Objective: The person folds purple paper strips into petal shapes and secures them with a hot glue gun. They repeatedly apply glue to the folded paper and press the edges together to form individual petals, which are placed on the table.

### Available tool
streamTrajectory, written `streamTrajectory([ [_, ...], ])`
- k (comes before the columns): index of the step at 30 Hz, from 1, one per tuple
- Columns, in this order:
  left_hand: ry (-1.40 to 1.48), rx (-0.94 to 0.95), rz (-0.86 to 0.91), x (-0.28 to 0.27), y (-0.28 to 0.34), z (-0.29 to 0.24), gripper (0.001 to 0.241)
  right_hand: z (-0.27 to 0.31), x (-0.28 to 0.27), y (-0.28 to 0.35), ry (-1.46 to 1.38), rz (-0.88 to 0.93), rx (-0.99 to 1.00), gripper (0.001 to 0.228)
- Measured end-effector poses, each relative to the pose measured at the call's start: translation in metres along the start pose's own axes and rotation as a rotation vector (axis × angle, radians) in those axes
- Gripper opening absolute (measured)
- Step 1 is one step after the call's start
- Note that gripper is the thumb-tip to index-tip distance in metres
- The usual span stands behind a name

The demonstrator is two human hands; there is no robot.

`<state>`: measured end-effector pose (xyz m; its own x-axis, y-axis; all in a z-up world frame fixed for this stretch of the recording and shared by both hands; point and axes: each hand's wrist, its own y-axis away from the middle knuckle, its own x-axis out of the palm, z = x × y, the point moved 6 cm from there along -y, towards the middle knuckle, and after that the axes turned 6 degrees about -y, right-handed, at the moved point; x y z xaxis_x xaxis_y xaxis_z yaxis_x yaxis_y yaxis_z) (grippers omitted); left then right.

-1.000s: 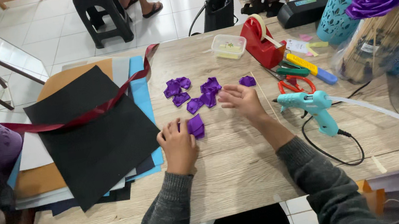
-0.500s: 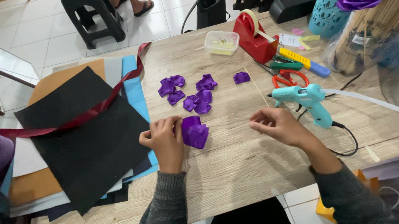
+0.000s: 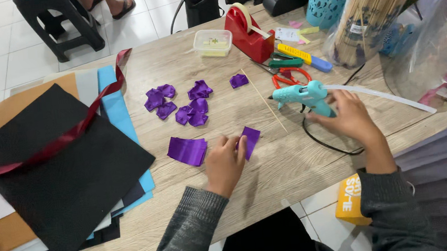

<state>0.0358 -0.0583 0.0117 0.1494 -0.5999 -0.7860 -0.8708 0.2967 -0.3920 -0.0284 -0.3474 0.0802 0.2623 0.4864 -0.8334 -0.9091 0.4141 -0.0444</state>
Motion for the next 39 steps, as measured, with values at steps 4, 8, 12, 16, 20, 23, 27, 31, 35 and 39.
streamTrajectory([
  [4, -0.12, 0.082, -0.106, -0.016, -0.003, 0.002, 0.022, -0.034, 0.05, -0.037, -0.281, 0.054, -0.114, 0.062],
  [8, 0.142, 0.488, 0.084, -0.016, -0.012, -0.013, 0.037, -0.044, 0.066, -0.047, -0.564, 0.022, -0.111, 0.031],
  [12, -0.101, 0.6, 0.122, -0.011, -0.003, -0.019, 0.044, 0.019, 0.043, -0.01, -0.572, 0.13, -0.149, 0.019],
  [16, -0.177, 0.55, 0.063, 0.005, 0.0, -0.003, 0.046, 0.011, 0.05, -0.002, -0.539, 0.129, -0.128, 0.023],
  [20, -0.186, 0.544, 0.057, 0.008, 0.001, 0.0, 0.048, 0.001, 0.064, -0.005, -0.464, 0.165, -0.126, 0.031],
  [23, -0.167, 0.537, 0.048, 0.009, 0.001, 0.002, 0.047, 0.01, 0.066, -0.008, -0.439, 0.184, -0.112, 0.034],
  [27, -0.136, 0.526, 0.052, 0.004, 0.001, 0.0, 0.046, 0.041, 0.053, -0.004, -0.413, 0.195, -0.176, 0.035],
  [31, -0.098, 0.509, 0.073, 0.002, 0.0, 0.0, 0.045, 0.046, 0.056, -0.005, -0.377, 0.201, -0.216, 0.037],
  [35, -0.107, 0.507, 0.074, 0.002, 0.0, 0.001, 0.044, 0.062, 0.047, -0.001, -0.345, 0.224, -0.227, 0.038],
  [39, -0.093, 0.49, 0.133, 0.003, -0.001, 0.002, 0.046, 0.059, 0.053, -0.005, -0.328, 0.229, -0.259, 0.038],
])
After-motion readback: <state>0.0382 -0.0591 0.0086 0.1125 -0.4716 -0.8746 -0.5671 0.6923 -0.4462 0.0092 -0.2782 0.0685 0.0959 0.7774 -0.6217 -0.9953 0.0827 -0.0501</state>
